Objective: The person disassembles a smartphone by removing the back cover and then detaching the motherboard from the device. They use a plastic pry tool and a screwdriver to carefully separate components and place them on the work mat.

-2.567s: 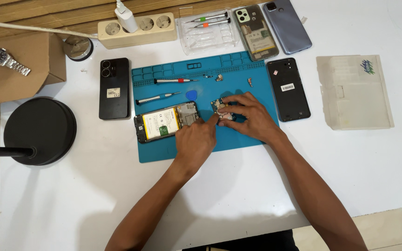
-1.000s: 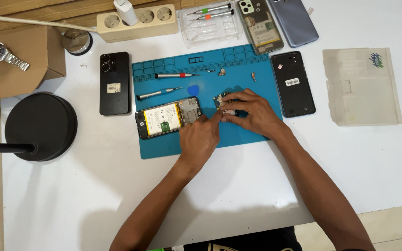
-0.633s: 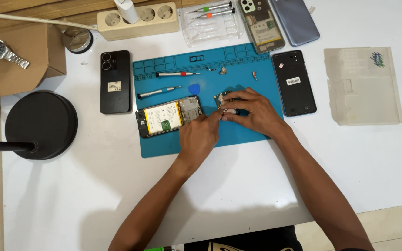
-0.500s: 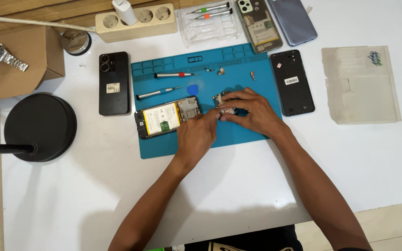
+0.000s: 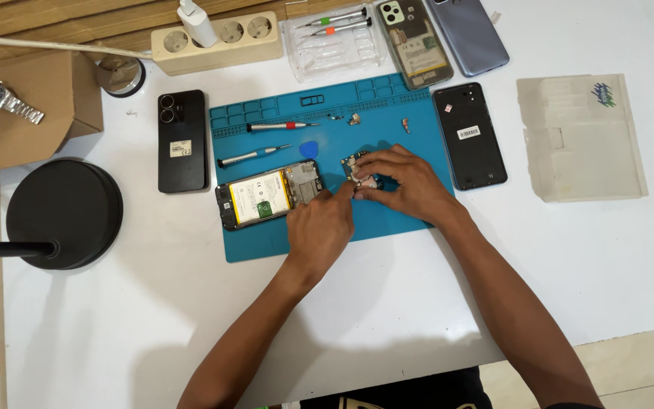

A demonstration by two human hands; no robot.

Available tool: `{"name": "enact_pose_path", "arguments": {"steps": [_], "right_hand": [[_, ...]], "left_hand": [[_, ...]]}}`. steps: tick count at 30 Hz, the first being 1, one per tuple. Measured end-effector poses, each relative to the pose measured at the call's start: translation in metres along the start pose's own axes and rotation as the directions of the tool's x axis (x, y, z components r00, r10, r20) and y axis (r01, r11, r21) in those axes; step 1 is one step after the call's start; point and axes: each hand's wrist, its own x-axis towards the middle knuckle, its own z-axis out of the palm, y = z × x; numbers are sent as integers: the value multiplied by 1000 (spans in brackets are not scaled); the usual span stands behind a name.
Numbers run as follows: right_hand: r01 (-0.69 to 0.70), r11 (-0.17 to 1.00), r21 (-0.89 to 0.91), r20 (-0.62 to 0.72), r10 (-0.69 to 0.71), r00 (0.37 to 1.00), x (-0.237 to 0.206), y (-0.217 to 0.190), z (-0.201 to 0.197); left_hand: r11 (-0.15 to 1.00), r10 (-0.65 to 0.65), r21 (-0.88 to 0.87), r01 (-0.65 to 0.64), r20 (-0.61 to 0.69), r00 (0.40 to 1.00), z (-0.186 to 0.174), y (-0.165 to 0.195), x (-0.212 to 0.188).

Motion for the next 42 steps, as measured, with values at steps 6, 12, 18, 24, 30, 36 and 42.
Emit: {"name": "enact_pose_path", "arguments": {"steps": [6, 12, 18, 24, 30, 36, 42], "right_hand": [[8, 1000, -7, -3, -8, 1000, 1, 1, 1], [14, 999, -53, 2, -14, 1000, -1, 1, 2], [17, 1000, -22, 9, -16, 1000, -2, 3, 1], [32, 999, -28, 14, -32, 999, -1, 4, 1], [17, 1000, -20, 18, -17, 1000, 0, 2, 0], [-109, 992, 58, 9, 109, 994, -2, -2, -2], [-25, 1000, 7, 0, 25, 1000, -3, 1, 1]], "left_hand": [[1000, 6, 10, -6, 0, 1000, -1, 0, 1], [1000, 13, -9, -13, 11, 1000, -6, -3, 4], [1000, 23, -22, -23, 4, 1000, -3, -4, 6], [999, 18, -48, -21, -62, 998, 7, -4, -1], [997, 28, -64, -34, -93, 995, 11, -6, -1], [988, 21, -148, -32, -80, 997, 4, -8, -3], [999, 1, -54, -3, -37, 999, 3, -4, -2]]}}
